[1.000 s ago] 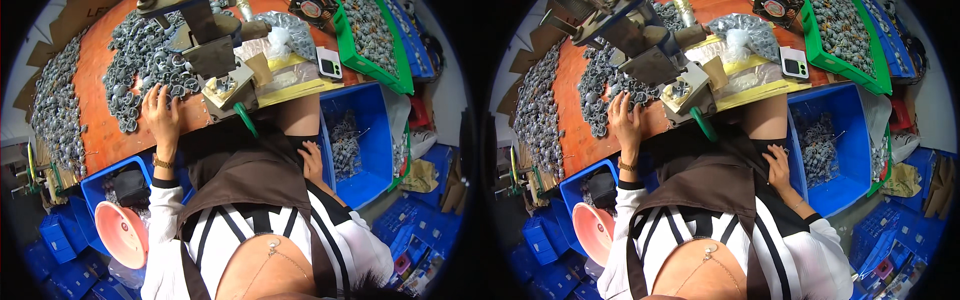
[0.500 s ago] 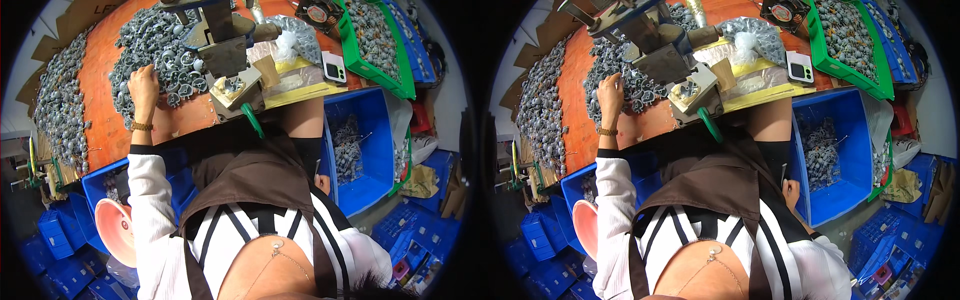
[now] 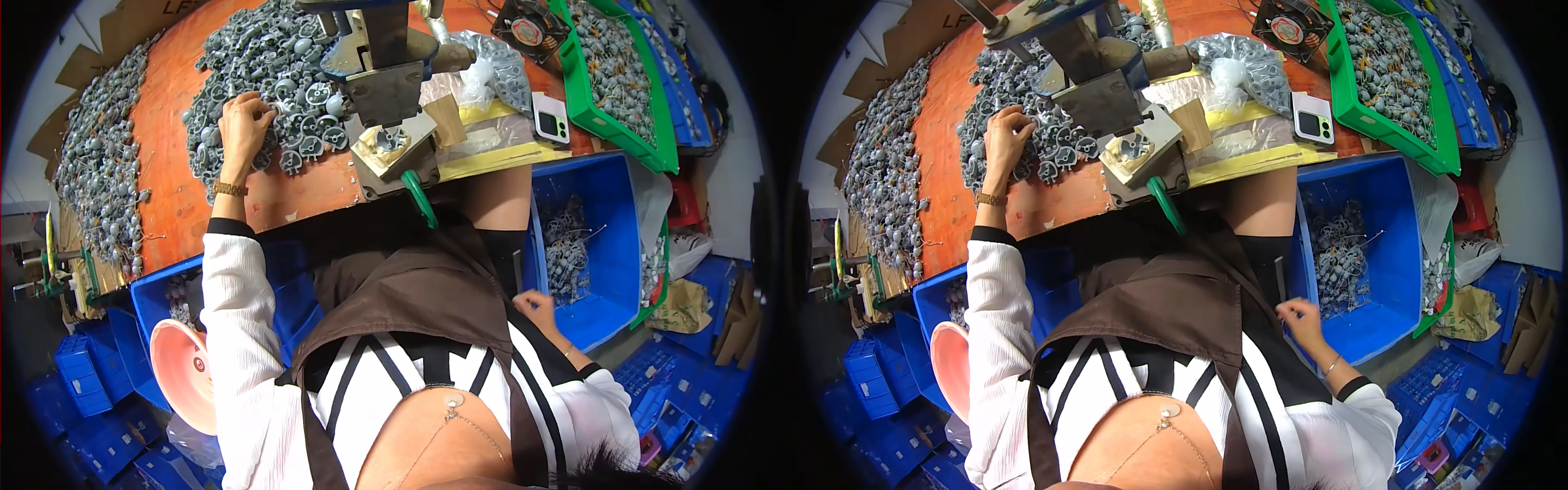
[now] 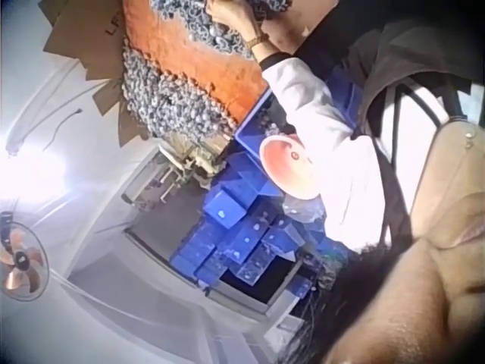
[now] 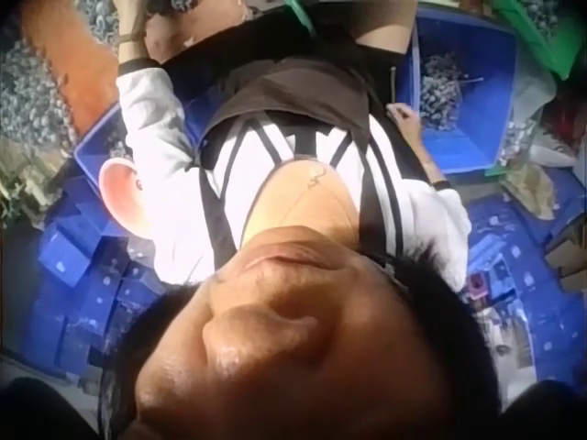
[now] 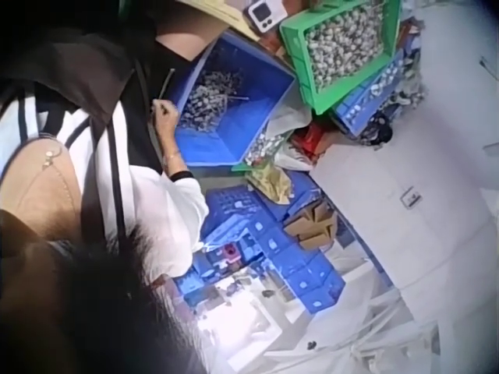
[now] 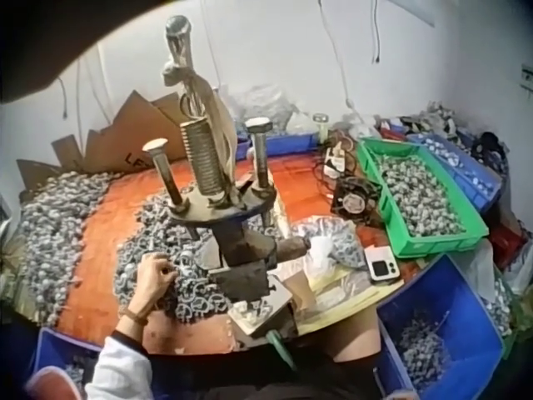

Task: Assembling small mechanical parts using a manual press machine at a workbench.

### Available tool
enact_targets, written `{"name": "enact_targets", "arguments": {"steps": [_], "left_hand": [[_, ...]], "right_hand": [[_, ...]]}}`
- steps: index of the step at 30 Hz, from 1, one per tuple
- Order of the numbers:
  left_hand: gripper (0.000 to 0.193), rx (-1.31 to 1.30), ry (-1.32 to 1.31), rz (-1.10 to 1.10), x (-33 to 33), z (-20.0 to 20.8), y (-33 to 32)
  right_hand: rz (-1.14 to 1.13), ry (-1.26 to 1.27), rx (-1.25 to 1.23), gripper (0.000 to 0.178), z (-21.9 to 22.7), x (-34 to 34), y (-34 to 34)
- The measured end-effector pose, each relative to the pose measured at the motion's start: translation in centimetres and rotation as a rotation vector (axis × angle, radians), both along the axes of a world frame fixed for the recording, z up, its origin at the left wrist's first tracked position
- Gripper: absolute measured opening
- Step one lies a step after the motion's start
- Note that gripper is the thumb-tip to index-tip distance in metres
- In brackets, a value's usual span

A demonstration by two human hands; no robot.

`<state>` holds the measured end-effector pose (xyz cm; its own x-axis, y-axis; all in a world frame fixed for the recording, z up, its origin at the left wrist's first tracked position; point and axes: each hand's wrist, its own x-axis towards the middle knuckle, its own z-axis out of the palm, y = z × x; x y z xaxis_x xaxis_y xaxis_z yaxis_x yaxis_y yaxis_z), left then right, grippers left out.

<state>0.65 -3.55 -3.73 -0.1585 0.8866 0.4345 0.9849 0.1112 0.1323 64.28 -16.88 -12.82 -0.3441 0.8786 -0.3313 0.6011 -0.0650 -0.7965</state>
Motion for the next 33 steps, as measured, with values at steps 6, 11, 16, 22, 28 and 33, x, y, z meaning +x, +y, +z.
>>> {"name": "enact_targets", "arguments": {"steps": [6, 11, 16, 22, 28, 33], "left_hand": [[0.012, 0.273, -0.409, 0.077, 1.8, 1.0, -1.8], [0.026, 0.358, -1.321, -0.122, 7.3, 3.0, -3.7], [0.037, 0.053, -1.764, -0.147, 13.9, 3.8, -5.2], [0.033, 0.125, -1.735, -0.195, 16.0, 2.5, -4.8], [0.022, 0.311, -1.916, -0.116, 6.5, 2.8, -3.4], [0.022, 0.089, -0.257, 0.238, 1.7, 1.5, 0.5]], "right_hand": [[0.037, 0.178, 0.494, 0.01, 9.3, -6.2, 10.8], [-0.181, 0.512, 0.259, 0.018, 11.0, -12.1, 12.8], [-0.06, 0.656, 0.28, 0.013, 11.7, -17.0, 13.5], [0.01, 0.705, 0.28, 0.012, 12.7, -18.2, 14.0], [-0.009, 0.696, 0.275, 0.012, 11.9, -17.9, 13.9], [0.037, 0.643, 0.22, 0.01, 11.5, -18.1, 13.7]]}}
